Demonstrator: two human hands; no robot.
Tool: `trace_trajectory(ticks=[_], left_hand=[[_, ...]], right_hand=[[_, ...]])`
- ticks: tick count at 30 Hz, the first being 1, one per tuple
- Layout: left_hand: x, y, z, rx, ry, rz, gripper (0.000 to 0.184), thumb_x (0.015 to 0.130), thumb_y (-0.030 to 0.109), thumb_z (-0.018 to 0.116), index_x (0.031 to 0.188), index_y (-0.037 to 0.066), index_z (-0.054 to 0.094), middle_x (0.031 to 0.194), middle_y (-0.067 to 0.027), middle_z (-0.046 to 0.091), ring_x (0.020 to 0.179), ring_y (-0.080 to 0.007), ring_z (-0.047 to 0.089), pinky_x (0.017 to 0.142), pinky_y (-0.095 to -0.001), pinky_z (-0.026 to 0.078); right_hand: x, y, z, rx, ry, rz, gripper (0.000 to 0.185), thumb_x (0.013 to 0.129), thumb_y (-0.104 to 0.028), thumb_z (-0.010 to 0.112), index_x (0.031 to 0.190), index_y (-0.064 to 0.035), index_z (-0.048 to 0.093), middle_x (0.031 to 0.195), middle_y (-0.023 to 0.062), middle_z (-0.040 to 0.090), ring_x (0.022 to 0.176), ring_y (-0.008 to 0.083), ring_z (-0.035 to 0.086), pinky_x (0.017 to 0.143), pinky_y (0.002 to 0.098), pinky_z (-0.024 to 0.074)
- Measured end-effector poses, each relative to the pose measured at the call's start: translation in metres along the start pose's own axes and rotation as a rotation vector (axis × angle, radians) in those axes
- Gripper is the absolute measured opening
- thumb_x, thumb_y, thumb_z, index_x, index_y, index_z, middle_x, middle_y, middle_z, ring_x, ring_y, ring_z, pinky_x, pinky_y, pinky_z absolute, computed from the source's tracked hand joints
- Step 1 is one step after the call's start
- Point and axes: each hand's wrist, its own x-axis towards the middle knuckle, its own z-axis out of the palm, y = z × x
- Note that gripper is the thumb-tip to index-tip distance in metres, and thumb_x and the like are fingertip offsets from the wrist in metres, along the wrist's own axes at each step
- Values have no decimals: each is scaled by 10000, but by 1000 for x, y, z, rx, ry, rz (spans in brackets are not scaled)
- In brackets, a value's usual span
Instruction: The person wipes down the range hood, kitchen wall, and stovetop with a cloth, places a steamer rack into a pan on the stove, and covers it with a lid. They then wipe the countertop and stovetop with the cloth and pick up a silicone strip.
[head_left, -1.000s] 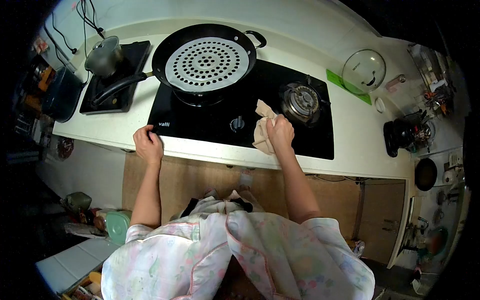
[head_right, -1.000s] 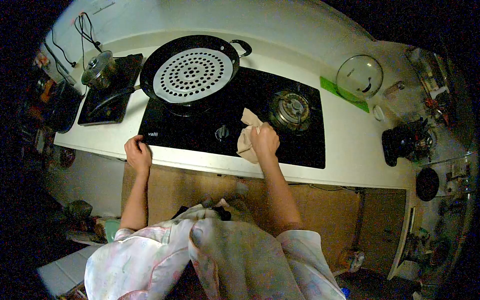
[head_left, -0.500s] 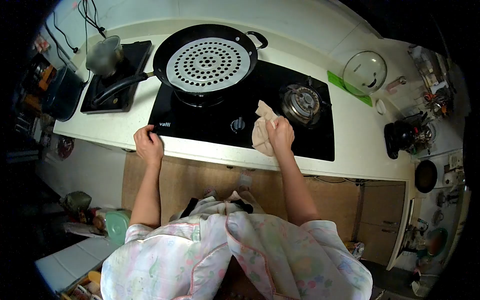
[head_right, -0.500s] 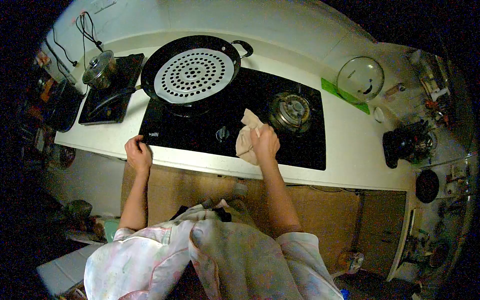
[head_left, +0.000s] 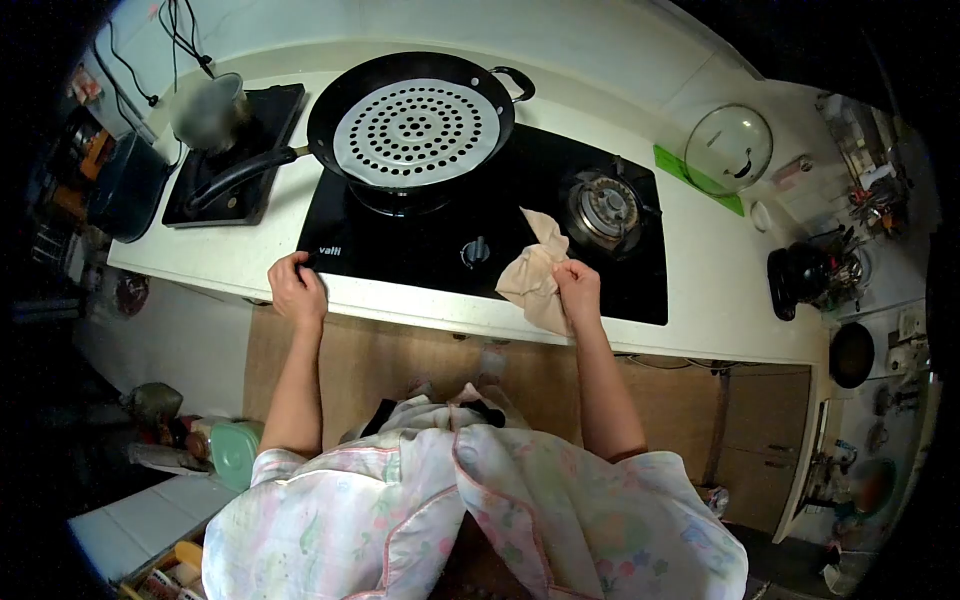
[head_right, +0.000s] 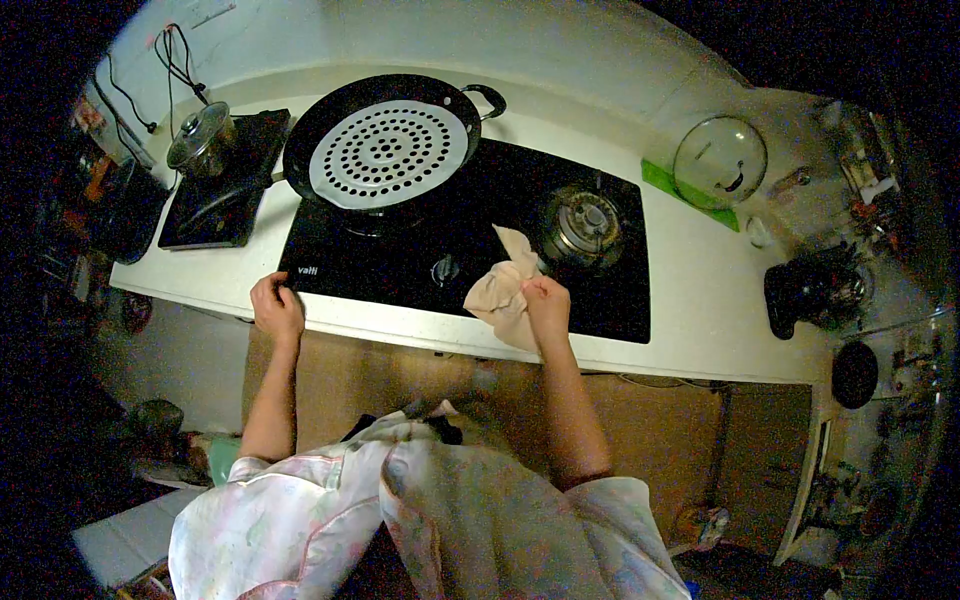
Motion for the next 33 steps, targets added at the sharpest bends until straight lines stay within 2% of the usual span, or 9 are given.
trace_trajectory(ticks=[7, 10, 15, 22, 23, 25, 28, 31, 33], left_hand=[[-1, -2, 1, -12, -3, 16, 177, 864, 80, 523, 978, 74, 659, 997, -107, 649, 1012, -297, 580, 862, -418, 483], [-1, -3, 1, -5, -33, -1, 183, 861, 82, 524, 988, 69, 655, 1005, -112, 648, 1021, -301, 575, 871, -420, 478], [0, 3, -3, -32, -3, 0, 158, 810, 20, 560, 942, 60, 635, 968, -88, 648, 1006, -295, 573, 864, -399, 478], [1, 6, -6, -30, 5, 38, 150, 814, 20, 562, 945, 52, 628, 966, -89, 641, 995, -296, 569, 862, -395, 474], [1, 6, -6, -31, 4, 33, 152, 813, 19, 560, 944, 52, 629, 964, -88, 641, 992, -296, 569, 861, -395, 474], [2, 6, -5, -35, 2, 33, 155, 811, 18, 557, 942, 53, 631, 961, -87, 641, 986, -295, 570, 860, -396, 474], [2, 3, -3, -38, 8, 42, 155, 809, 26, 552, 934, 54, 638, 957, -88, 644, 978, -295, 574, 857, -397, 478], [1, 3, -2, -16, 2, 25, 156, 808, 33, 547, 927, 57, 645, 953, -88, 650, 979, -294, 578, 852, -397, 482], [1, 1, 0, -9, 1, 22, 160, 806, 34, 546, 927, 60, 648, 953, -90, 652, 984, -295, 578, 852, -397, 483]], right_hand=[[11, -41, 19, -515, 46, -296, 268, 818, -229, 738, 874, 28, 685, 863, 186, 683, 764, 348, 664, 667, 417, 515], [6, -40, 30, -655, 138, -524, 272, 824, -206, 736, 939, 29, 664, 873, 186, 625, 764, 332, 599, 683, 363, 483], [-38, -31, 18, -479, 151, -402, 144, 859, -49, 656, 970, 37, 625, 937, 210, 597, 886, 403, 591, 775, 449, 477], [-88, 2, -51, -570, 265, -327, 244, 831, 28, 628, 1070, -17, 650, 1064, 176, 595, 974, 346, 582, 855, 403, 482], [-91, 0, -60, -801, 191, -486, 362, 823, 55, 615, 1176, -27, 621, 1249, 179, 561, 1157, 358, 541, 983, 391, 454], [-84, 10, -48, -449, -102, -393, 396, 822, 62, 608, 1207, -32, 601, 1330, 182, 527, 1241, 361, 505, 1037, 378, 430], [-95, 2, -13, -570, -364, -619, 473, 826, -3, 647, 1286, -39, 542, 1447, 179, 455, 1366, 361, 417, 1130, 406, 355], [-86, -29, 42, -589, -363, -876, 543, 834, -150, 691, 1325, -18, 500, 1447, 178, 455, 1399, 357, 363, 1168, 476, 263], [-88, -61, 61, -619, -384, -712, 576, 848, -209, 684, 1353, -20, 482, 1437, 169, 465, 1416, 341, 328, 1182, 475, 226]])
